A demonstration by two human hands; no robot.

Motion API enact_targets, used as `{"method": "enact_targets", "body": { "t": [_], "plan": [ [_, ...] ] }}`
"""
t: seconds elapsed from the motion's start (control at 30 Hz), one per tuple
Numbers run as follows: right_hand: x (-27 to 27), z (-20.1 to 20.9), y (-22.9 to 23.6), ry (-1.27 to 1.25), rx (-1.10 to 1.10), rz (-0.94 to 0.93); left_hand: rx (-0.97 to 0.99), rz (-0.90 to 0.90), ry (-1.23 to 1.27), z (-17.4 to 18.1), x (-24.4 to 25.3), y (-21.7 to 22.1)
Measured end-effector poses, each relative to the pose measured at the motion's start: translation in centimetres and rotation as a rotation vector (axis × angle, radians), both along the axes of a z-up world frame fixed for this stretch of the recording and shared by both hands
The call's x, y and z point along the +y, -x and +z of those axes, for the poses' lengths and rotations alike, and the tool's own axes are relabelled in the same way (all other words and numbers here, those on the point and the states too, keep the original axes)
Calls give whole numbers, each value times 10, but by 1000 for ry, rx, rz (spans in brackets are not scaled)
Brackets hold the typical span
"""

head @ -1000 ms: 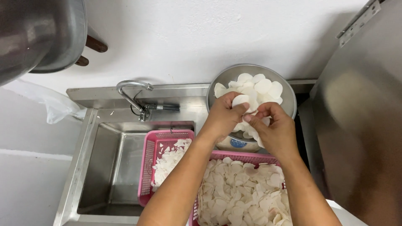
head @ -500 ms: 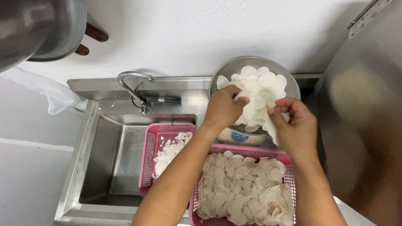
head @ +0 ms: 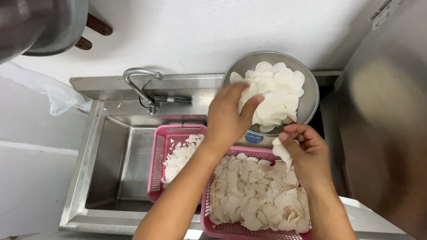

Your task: Sorting white vegetable or fruit slices from a weighing scale into different plastic baskets for quality control.

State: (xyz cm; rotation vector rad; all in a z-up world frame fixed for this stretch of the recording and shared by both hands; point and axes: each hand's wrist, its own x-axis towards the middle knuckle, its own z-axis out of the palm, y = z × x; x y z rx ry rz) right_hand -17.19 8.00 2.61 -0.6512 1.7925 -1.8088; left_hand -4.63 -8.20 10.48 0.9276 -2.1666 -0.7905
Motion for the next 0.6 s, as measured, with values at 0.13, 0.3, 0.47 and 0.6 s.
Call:
{"method": "enact_targets", "body": {
  "t": [0.13,0.3,0.47,0.6],
  "plan": [
    [-8,8,-28,-28,-19,58,55,-156,-806,13,61,-57],
    [-15,-15,-62,-51,-49,230,494,-99,-1210,-111,93,-77],
    [-19,-57,-72,-73,-163,292,549,9,-1091,-126,94,-109],
    [-16,-71,-75,-71,-311,266,564,65,-1044,-107,97,-124]
  ]
}}
